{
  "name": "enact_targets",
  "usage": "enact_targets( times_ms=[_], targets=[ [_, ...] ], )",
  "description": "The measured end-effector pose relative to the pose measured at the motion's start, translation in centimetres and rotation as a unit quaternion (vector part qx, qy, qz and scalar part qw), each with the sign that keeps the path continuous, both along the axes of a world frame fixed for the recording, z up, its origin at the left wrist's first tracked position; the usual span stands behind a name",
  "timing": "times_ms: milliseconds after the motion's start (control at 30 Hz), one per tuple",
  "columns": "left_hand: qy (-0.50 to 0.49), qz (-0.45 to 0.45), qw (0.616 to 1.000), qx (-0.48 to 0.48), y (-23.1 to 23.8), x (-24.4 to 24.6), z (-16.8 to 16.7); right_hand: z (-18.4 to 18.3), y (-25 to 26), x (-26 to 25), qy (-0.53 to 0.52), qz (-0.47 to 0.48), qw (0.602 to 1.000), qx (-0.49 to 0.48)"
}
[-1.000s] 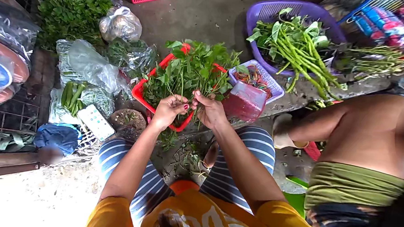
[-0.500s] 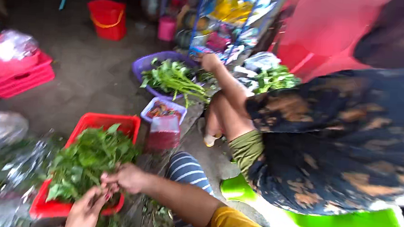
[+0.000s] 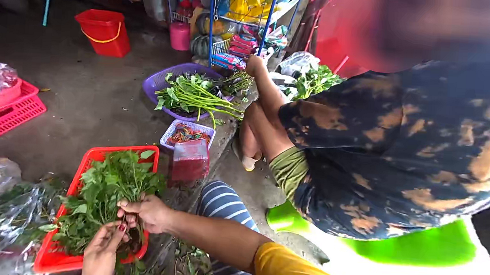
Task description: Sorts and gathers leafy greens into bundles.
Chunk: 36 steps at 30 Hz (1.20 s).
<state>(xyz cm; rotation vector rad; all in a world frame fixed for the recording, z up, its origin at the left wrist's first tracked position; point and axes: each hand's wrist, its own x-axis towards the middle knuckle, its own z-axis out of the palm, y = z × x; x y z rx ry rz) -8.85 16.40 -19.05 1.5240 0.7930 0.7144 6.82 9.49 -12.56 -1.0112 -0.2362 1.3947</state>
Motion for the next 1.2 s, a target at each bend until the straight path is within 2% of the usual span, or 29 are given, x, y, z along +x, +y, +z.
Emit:
enact_targets(
  times_ms=[100,233,367,500,533,567,633,700,800,967,1067,1200],
  targets=[
    [-0.088,0.047,0.99,-0.101,-0.8,1.2,1.1,0.6,-0.7,-0.4,-0.007,-0.006,0.998,0.069],
    [-0.17,0.066,0.95,-0.252,-1.1,1.8,1.7,0.0,-1.1,-1.6,-0.082,-0.026,0.988,0.125],
    [-0.19,0.105,0.905,-0.365,-1.4,1.9,2.4,-0.2,-1.8,-2.6,-0.256,-0.016,0.961,0.104],
    [-0.218,0.183,0.849,-0.445,-2.7,1.3,4.3,0.8,-3.4,-2.9,-0.437,0.024,0.891,0.124],
    [-0.228,0.185,0.849,-0.438,-2.8,0.9,4.3,1.3,-3.5,-2.7,-0.442,0.038,0.888,0.119],
    [-0.226,0.169,0.873,-0.398,-2.3,0.7,3.4,1.4,-3.4,-2.6,-0.425,0.033,0.897,0.119],
    [-0.165,0.112,0.95,-0.242,-1.2,0.9,2.1,0.5,-2.2,-2.3,-0.332,-0.012,0.934,0.132],
    [-0.104,0.066,0.988,-0.095,-0.7,0.9,1.5,0.3,-1.1,-1.7,-0.216,-0.052,0.967,0.125],
    [-0.118,0.022,0.993,-0.01,-1.2,1.1,1.8,1.0,-0.5,-0.5,-0.102,-0.048,0.993,0.035],
    [-0.134,-0.021,0.991,0.005,-1.7,1.6,3.5,1.1,-0.5,-1.2,0.024,0.01,0.999,-0.037],
    [-0.129,-0.01,0.991,-0.017,-1.4,1.5,3.1,0.9,0.0,-0.9,-0.028,0.003,0.999,-0.032],
    [-0.07,0.026,0.996,-0.057,-1.2,1.9,2.2,1.2,-0.2,-0.4,-0.242,-0.061,0.968,0.016]
  ],
)
